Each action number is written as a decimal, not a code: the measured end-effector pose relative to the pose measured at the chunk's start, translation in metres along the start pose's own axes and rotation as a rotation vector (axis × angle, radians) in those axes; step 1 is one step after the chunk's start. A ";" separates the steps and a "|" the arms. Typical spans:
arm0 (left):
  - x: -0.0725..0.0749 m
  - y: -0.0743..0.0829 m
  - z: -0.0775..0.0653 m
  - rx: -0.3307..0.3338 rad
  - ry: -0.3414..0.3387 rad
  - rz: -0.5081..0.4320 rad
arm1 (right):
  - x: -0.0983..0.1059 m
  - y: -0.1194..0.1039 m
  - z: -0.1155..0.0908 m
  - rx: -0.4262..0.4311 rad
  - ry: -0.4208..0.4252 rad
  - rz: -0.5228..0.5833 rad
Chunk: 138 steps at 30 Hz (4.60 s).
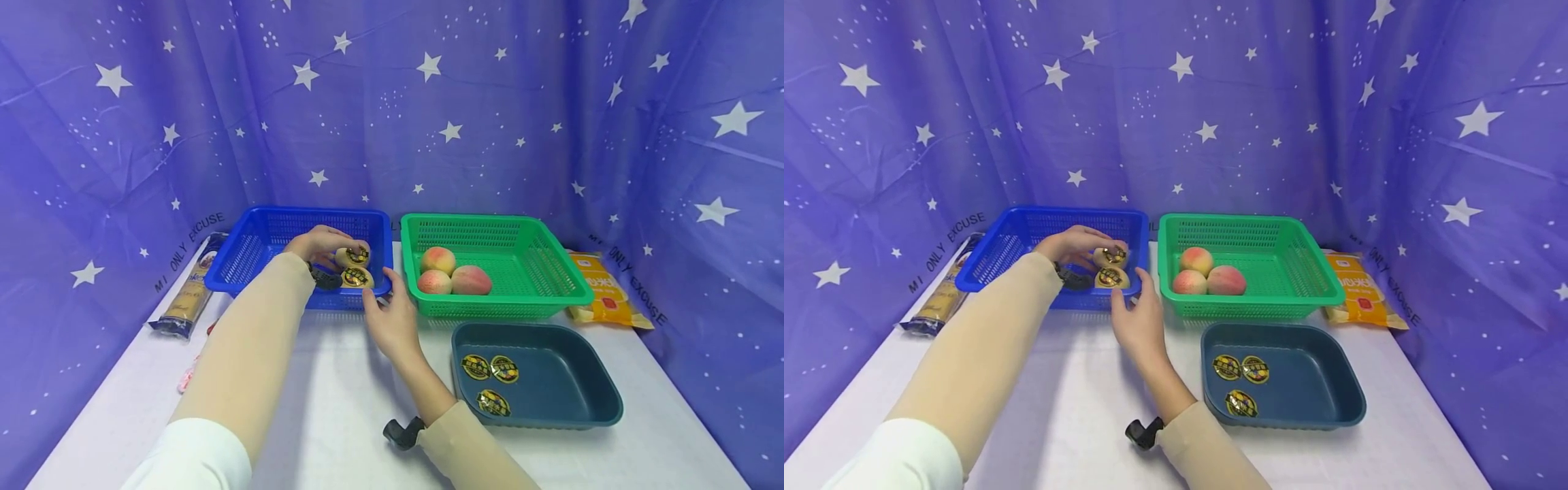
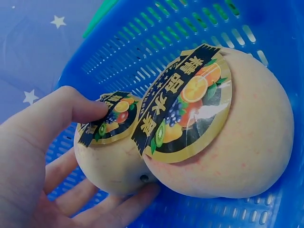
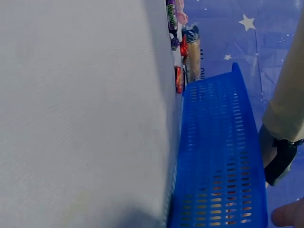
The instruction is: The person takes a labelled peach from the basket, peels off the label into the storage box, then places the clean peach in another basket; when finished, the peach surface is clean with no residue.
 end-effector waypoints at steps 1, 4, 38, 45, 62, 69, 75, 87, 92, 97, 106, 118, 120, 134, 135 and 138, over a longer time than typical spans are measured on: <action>0.001 0.000 -0.001 0.000 0.003 -0.003 | 0.000 0.000 0.000 0.004 0.004 0.007; 0.003 0.000 -0.002 0.005 0.014 -0.010 | 0.001 0.001 0.001 0.005 0.015 0.027; 0.025 0.039 -0.113 -0.323 0.200 -0.204 | -0.003 0.008 0.010 -0.032 0.062 0.101; 0.011 0.032 -0.159 -0.376 0.168 -0.200 | -0.003 0.009 0.011 -0.039 0.054 0.094; -0.083 -0.047 -0.202 -0.354 -0.115 -0.062 | 0.000 0.006 0.011 -0.009 0.065 0.086; -0.101 -0.049 -0.199 -0.386 -0.152 -0.067 | 0.001 0.008 0.010 -0.005 0.070 0.082; -0.101 -0.053 -0.196 -0.366 -0.114 -0.069 | 0.001 0.006 0.009 0.002 0.053 0.070; -0.104 -0.053 -0.196 -0.485 -0.134 -0.168 | 0.026 -0.003 -0.036 -0.086 -0.071 -0.090; -0.105 -0.053 -0.196 -0.492 -0.149 -0.135 | 0.038 -0.008 -0.051 0.036 -0.110 -0.149; -0.107 -0.054 -0.195 -0.488 -0.173 -0.134 | 0.027 -0.016 -0.069 0.273 -0.281 -0.274; -0.114 -0.048 -0.202 -0.531 -0.282 -0.202 | 0.006 -0.014 -0.087 0.421 -0.447 -0.454; -0.113 -0.055 -0.202 -0.505 -0.260 -0.198 | -0.001 -0.023 -0.095 0.509 -0.397 -0.543; -0.113 -0.056 -0.201 -0.492 -0.254 -0.203 | 0.000 -0.027 -0.096 0.530 -0.382 -0.558; -0.114 -0.055 -0.200 -0.527 -0.254 -0.198 | 0.036 -0.043 -0.088 0.395 -0.617 -0.590; -0.115 -0.055 -0.200 -0.528 -0.255 -0.201 | 0.042 -0.044 -0.086 0.380 -0.630 -0.597; -0.115 -0.056 -0.200 -0.513 -0.251 -0.204 | 0.064 -0.044 -0.077 0.328 -0.664 -0.619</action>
Point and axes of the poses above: each hand's wrist, its own z-axis towards the middle knuckle, its own x-axis out of the back of the hand, y = z × x, the point moved 10 cm from there along z, towards the middle knuckle, and after that the axes turned 11 degrees about -x, right-handed, at the moved point
